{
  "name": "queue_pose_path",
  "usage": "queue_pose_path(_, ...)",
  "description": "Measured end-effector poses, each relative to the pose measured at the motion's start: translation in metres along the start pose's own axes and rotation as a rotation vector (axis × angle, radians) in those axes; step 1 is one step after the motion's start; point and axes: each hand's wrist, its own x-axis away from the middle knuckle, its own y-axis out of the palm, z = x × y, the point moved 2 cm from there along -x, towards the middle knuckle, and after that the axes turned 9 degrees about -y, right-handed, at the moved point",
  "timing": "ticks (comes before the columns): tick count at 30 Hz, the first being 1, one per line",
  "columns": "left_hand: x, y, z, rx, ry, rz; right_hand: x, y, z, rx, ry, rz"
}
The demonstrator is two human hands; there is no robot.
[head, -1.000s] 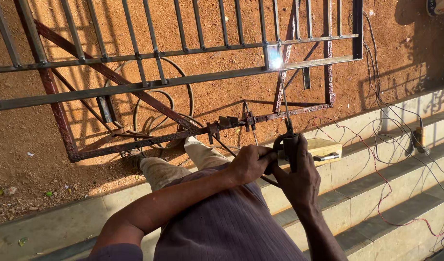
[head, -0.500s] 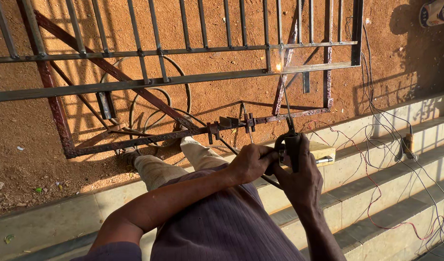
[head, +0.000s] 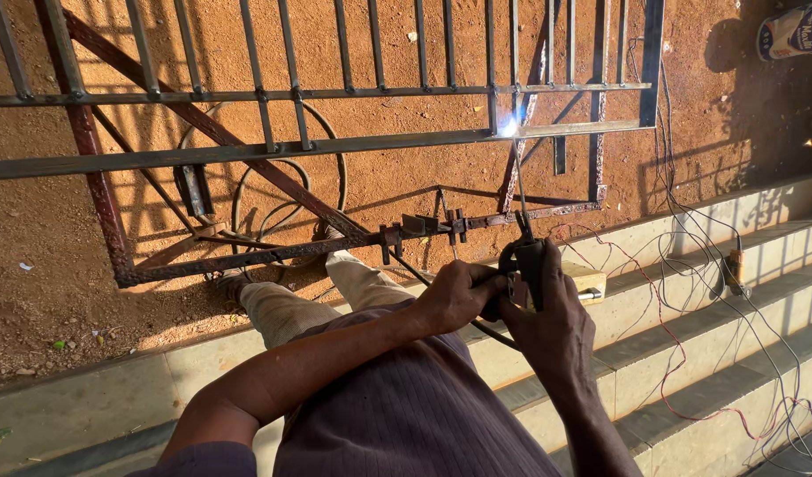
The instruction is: The person welds components of a metal frame using a handheld welding torch, applying localized heat and filler material to various joints.
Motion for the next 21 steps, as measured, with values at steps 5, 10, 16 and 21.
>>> queue_pose_path(5, 0.001, -0.001, 0.0, 0.041, -0.029, -0.011, -0.002, -0.001, -0.005, 0.029, 0.009, -0.009)
queue_pose_path(10, 0.001, -0.004, 0.002, 0.046, -0.008, -0.015, -0.004, -0.005, -0.01, 0.014, -0.008, -0.025)
queue_pose_path(16, 0.001, -0.009, 0.007, 0.064, 0.014, -0.039, -0.009, -0.011, -0.019, 0.024, 0.032, -0.053)
queue_pose_path(21, 0.0, -0.01, 0.014, 0.119, -0.021, -0.06, -0.014, -0.018, -0.022, 0.05, 0.032, -0.074)
